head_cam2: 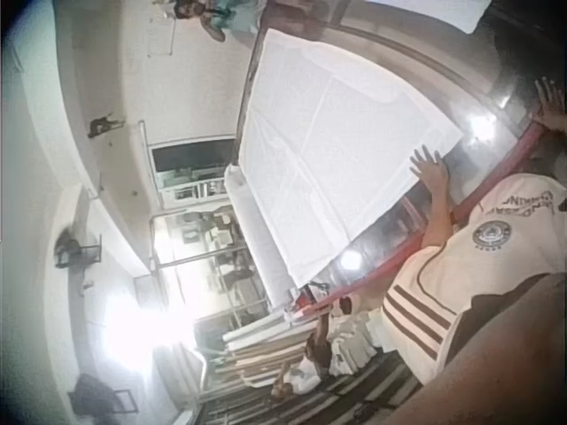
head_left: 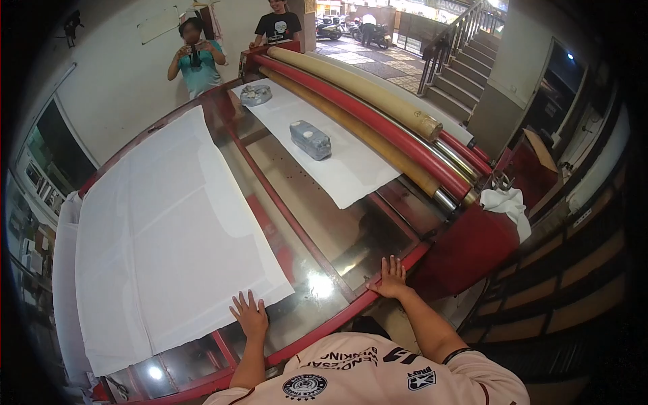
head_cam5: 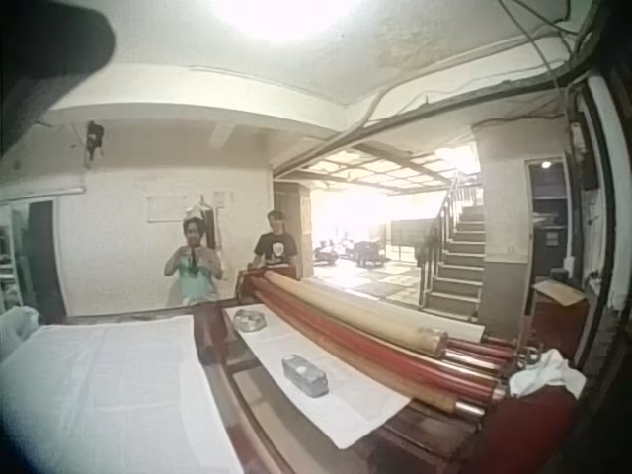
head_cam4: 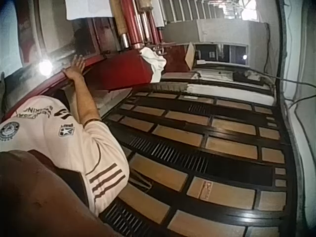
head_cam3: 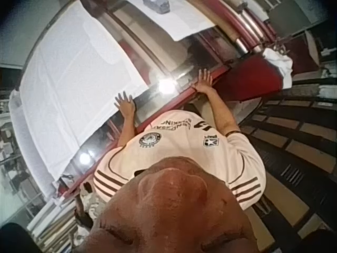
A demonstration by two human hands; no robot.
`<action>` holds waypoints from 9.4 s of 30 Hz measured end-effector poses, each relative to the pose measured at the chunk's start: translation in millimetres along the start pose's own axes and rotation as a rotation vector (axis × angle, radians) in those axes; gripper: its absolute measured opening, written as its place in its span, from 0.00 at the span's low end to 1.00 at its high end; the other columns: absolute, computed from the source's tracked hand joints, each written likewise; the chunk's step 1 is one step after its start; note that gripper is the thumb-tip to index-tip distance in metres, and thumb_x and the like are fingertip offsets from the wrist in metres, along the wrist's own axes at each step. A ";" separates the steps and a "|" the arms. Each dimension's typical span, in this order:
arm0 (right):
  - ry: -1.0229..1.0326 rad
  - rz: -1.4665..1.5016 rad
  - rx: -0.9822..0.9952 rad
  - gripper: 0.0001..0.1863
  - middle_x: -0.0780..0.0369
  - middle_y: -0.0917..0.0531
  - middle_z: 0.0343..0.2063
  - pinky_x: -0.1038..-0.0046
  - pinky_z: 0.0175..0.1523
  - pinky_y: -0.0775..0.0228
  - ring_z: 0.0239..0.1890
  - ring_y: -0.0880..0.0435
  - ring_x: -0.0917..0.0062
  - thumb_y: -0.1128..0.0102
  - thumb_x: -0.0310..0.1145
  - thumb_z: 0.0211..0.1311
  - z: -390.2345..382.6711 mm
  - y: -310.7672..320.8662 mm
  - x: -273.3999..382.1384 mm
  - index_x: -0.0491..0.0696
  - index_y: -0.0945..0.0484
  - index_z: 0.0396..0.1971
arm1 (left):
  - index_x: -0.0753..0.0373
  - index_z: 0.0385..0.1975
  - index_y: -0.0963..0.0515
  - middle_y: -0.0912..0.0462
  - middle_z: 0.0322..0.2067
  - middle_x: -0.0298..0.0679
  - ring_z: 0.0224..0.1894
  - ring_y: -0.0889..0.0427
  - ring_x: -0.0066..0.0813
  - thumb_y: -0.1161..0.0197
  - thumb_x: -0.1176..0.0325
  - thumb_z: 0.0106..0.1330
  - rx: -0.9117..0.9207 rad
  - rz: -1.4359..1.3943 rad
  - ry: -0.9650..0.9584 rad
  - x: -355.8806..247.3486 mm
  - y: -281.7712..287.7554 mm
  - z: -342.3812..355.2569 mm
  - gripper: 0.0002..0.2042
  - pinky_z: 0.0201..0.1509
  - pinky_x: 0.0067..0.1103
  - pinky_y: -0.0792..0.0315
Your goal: Operating a large format printing machine by aligning fabric and cutting it.
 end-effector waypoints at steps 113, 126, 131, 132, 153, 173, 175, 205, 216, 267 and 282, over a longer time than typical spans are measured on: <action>-0.003 -0.065 -0.510 0.62 0.51 0.32 0.67 0.59 0.69 0.35 0.67 0.31 0.53 0.22 0.31 0.29 -90.3 382.9 -276.0 0.70 0.41 0.74 | 0.61 0.71 0.38 0.42 0.71 0.55 0.74 0.49 0.61 0.43 0.56 0.70 0.456 0.012 -0.603 -73.9 14.2 -18.5 0.31 0.75 0.57 0.60; 0.273 0.197 -1.093 0.35 0.46 0.29 0.63 0.56 0.73 0.44 0.69 0.36 0.49 0.39 0.26 0.51 -35.1 235.7 -85.2 0.43 0.31 0.64 | 0.63 0.73 0.43 0.46 0.73 0.56 0.76 0.51 0.59 0.46 0.55 0.72 0.044 0.127 0.104 52.5 21.3 -62.5 0.32 0.76 0.56 0.64; 0.259 0.095 -0.243 0.53 0.44 0.53 0.75 0.44 0.77 0.66 0.78 0.60 0.46 0.35 0.57 0.59 14.0 68.0 33.1 0.50 0.52 0.76 | 0.60 0.69 0.35 0.39 0.70 0.52 0.75 0.47 0.56 0.46 0.53 0.72 -0.014 0.120 0.054 52.1 23.4 -63.9 0.29 0.76 0.55 0.62; 0.241 0.059 -0.160 0.54 0.43 0.58 0.75 0.43 0.76 0.71 0.78 0.65 0.46 0.39 0.62 0.60 14.8 40.8 47.8 0.50 0.55 0.77 | 0.60 0.68 0.34 0.38 0.70 0.52 0.75 0.47 0.56 0.46 0.53 0.72 -0.014 0.101 0.053 52.2 23.3 -63.4 0.28 0.76 0.56 0.62; 0.087 -0.174 0.064 0.66 0.44 0.80 0.74 0.41 0.73 0.89 0.76 0.85 0.48 0.54 0.79 0.56 26.8 -9.7 67.2 0.50 0.77 0.76 | 0.58 0.69 0.33 0.38 0.70 0.51 0.75 0.47 0.55 0.48 0.49 0.74 -0.039 0.027 0.066 59.2 28.3 -67.2 0.28 0.75 0.55 0.59; 0.071 -0.159 0.051 0.65 0.45 0.80 0.74 0.43 0.74 0.89 0.76 0.84 0.49 0.54 0.79 0.55 19.8 -4.9 67.6 0.51 0.74 0.77 | 0.59 0.68 0.33 0.38 0.70 0.51 0.74 0.47 0.56 0.47 0.51 0.73 -0.041 0.045 0.044 57.3 28.3 -65.5 0.28 0.76 0.54 0.60; 0.046 -0.139 0.012 0.65 0.45 0.79 0.74 0.43 0.74 0.88 0.76 0.84 0.49 0.55 0.80 0.55 20.9 -4.5 64.9 0.51 0.72 0.77 | 0.60 0.68 0.32 0.38 0.70 0.52 0.75 0.47 0.56 0.47 0.51 0.73 -0.016 0.014 0.010 54.6 29.1 -64.8 0.28 0.76 0.53 0.61; 0.087 -0.158 0.056 0.65 0.45 0.80 0.74 0.42 0.73 0.90 0.76 0.85 0.50 0.55 0.80 0.55 20.3 -2.6 65.2 0.52 0.74 0.77 | 0.61 0.69 0.34 0.41 0.72 0.52 0.76 0.51 0.55 0.48 0.52 0.73 0.027 0.010 0.103 51.4 32.4 -63.6 0.29 0.77 0.53 0.65; 0.069 -0.161 0.077 0.65 0.46 0.81 0.74 0.45 0.74 0.91 0.76 0.86 0.51 0.55 0.79 0.56 15.5 -0.9 71.9 0.51 0.75 0.76 | 0.58 0.70 0.34 0.39 0.71 0.51 0.75 0.48 0.55 0.48 0.50 0.73 -0.017 0.029 0.061 57.8 28.5 -66.0 0.29 0.76 0.54 0.62; 0.073 0.676 -0.059 0.27 0.54 0.16 0.44 0.65 0.54 0.24 0.47 0.15 0.63 0.27 0.27 0.49 68.6 -49.7 315.7 0.47 0.30 0.49 | 0.59 0.70 0.36 0.42 0.71 0.55 0.76 0.52 0.59 0.49 0.51 0.75 0.012 -0.010 0.069 58.9 24.4 -63.2 0.29 0.76 0.53 0.64; 0.140 0.722 -0.029 0.27 0.54 0.16 0.44 0.67 0.52 0.24 0.48 0.16 0.64 0.23 0.31 0.46 77.2 -51.9 308.9 0.45 0.24 0.48 | 0.60 0.70 0.35 0.43 0.72 0.56 0.76 0.53 0.60 0.49 0.51 0.74 0.022 -0.016 0.071 59.7 23.7 -64.4 0.29 0.76 0.54 0.65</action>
Point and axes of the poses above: each hand's wrist, its own z-axis towards the middle knuckle, its own y-axis out of the back of the hand, x = y × z, the point moved 2 cm from there along z, towards the middle knuckle
